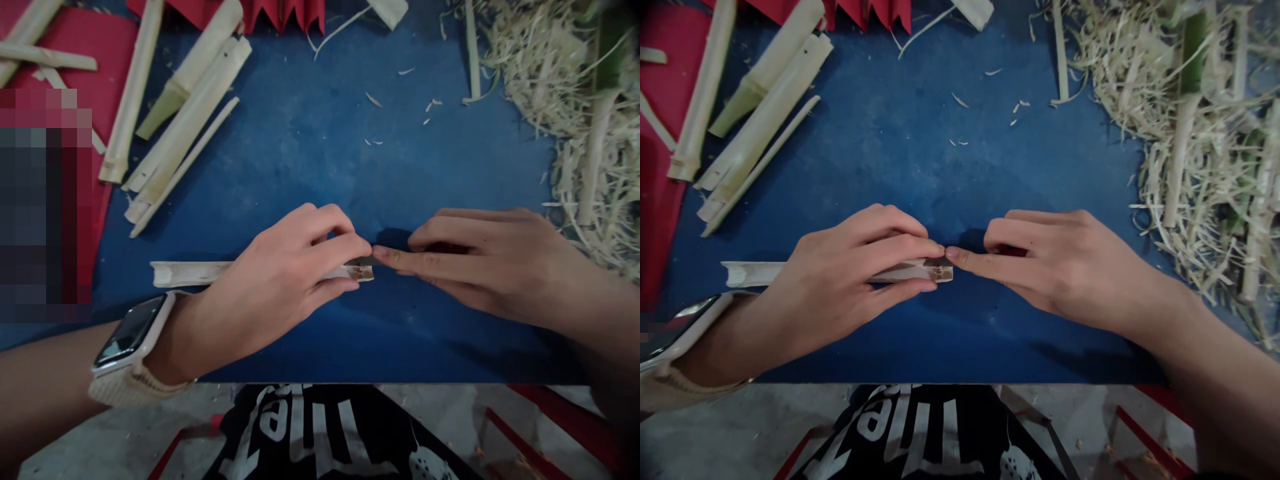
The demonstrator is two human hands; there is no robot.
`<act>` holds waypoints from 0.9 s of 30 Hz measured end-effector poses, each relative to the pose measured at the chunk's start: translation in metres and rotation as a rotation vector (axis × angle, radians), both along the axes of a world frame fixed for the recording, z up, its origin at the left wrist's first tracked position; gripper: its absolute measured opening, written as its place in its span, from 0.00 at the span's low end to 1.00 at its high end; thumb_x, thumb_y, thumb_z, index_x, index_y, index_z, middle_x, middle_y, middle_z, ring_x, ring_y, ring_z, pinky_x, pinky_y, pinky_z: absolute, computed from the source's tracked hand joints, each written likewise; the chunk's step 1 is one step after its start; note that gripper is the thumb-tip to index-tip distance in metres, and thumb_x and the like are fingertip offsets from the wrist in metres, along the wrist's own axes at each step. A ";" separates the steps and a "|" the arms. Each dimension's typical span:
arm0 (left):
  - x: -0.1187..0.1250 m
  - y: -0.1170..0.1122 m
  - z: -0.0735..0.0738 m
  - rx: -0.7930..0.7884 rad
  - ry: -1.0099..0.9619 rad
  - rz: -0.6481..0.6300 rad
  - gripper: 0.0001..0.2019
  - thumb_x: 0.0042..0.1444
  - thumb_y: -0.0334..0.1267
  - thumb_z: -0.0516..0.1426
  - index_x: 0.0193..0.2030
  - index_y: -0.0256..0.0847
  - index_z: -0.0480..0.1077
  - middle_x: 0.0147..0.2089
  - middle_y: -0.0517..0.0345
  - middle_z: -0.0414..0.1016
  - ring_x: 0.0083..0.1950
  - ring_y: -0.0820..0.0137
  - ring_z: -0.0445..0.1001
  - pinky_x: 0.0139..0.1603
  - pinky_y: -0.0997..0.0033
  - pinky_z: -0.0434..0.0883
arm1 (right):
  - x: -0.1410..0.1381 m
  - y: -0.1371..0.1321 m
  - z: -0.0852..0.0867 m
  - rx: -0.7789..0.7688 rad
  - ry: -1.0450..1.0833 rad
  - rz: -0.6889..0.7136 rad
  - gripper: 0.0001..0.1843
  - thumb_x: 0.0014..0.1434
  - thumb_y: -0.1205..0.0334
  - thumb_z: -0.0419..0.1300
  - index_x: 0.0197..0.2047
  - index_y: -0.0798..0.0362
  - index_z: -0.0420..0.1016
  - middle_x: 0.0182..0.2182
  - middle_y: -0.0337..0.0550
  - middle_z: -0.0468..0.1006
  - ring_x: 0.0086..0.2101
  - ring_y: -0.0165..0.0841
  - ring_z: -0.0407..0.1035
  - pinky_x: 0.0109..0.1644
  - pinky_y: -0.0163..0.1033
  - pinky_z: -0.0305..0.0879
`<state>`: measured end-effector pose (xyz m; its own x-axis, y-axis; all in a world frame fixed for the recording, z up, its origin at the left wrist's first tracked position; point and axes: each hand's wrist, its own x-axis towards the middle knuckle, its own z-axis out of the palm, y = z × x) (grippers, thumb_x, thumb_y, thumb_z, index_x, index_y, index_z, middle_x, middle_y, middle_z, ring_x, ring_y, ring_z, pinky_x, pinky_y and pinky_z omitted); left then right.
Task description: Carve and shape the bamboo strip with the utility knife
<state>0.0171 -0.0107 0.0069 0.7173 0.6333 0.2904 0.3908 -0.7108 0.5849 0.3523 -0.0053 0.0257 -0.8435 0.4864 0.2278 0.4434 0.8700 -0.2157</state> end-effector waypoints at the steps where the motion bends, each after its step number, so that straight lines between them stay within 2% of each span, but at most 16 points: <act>1: 0.000 0.000 0.000 0.003 0.001 0.000 0.08 0.93 0.33 0.61 0.66 0.42 0.83 0.62 0.53 0.90 0.55 0.64 0.88 0.57 0.64 0.87 | 0.001 -0.001 0.000 -0.005 -0.001 -0.008 0.25 0.88 0.73 0.65 0.80 0.43 0.78 0.44 0.35 0.86 0.38 0.34 0.78 0.37 0.42 0.67; 5: 0.003 0.000 0.000 0.010 0.004 -0.007 0.08 0.93 0.32 0.61 0.65 0.42 0.84 0.61 0.53 0.90 0.53 0.63 0.86 0.55 0.63 0.86 | 0.003 -0.004 0.002 -0.051 0.011 -0.034 0.30 0.86 0.77 0.65 0.82 0.41 0.80 0.44 0.35 0.87 0.37 0.34 0.79 0.37 0.44 0.66; 10: 0.002 0.000 -0.001 0.050 0.044 -0.013 0.10 0.91 0.31 0.63 0.69 0.41 0.86 0.59 0.52 0.89 0.51 0.62 0.83 0.55 0.60 0.84 | 0.009 -0.007 0.002 -0.089 0.003 -0.047 0.30 0.89 0.75 0.64 0.83 0.37 0.80 0.47 0.36 0.89 0.38 0.34 0.82 0.40 0.43 0.72; 15: -0.001 0.000 0.000 0.033 0.048 -0.014 0.12 0.92 0.32 0.62 0.71 0.43 0.86 0.60 0.52 0.89 0.52 0.62 0.82 0.55 0.60 0.84 | 0.013 -0.012 0.000 -0.077 -0.023 -0.080 0.33 0.89 0.74 0.63 0.86 0.34 0.78 0.46 0.36 0.89 0.38 0.35 0.82 0.39 0.43 0.73; 19: 0.002 0.000 0.000 0.058 0.047 -0.017 0.10 0.92 0.33 0.63 0.68 0.41 0.87 0.60 0.51 0.90 0.51 0.61 0.82 0.56 0.57 0.85 | 0.009 -0.017 0.001 -0.120 -0.008 -0.102 0.29 0.89 0.72 0.64 0.84 0.39 0.79 0.48 0.39 0.88 0.40 0.35 0.82 0.42 0.44 0.74; 24: 0.006 0.003 0.000 0.016 0.029 -0.030 0.11 0.93 0.34 0.62 0.68 0.41 0.87 0.60 0.52 0.92 0.51 0.62 0.84 0.57 0.58 0.84 | 0.005 -0.017 0.004 -0.210 -0.004 -0.086 0.25 0.92 0.69 0.60 0.84 0.45 0.80 0.47 0.41 0.85 0.36 0.33 0.76 0.36 0.42 0.63; 27: 0.006 0.005 0.002 -0.001 0.059 -0.034 0.10 0.92 0.34 0.63 0.68 0.43 0.88 0.59 0.53 0.92 0.50 0.62 0.83 0.58 0.57 0.83 | 0.004 -0.017 0.005 -0.226 -0.006 -0.053 0.24 0.93 0.68 0.59 0.84 0.47 0.79 0.46 0.41 0.85 0.35 0.33 0.75 0.36 0.42 0.61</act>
<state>0.0229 -0.0059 0.0088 0.7544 0.6083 0.2465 0.3997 -0.7237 0.5626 0.3563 -0.0224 0.0310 -0.8163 0.5684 0.1028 0.4894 0.7751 -0.3996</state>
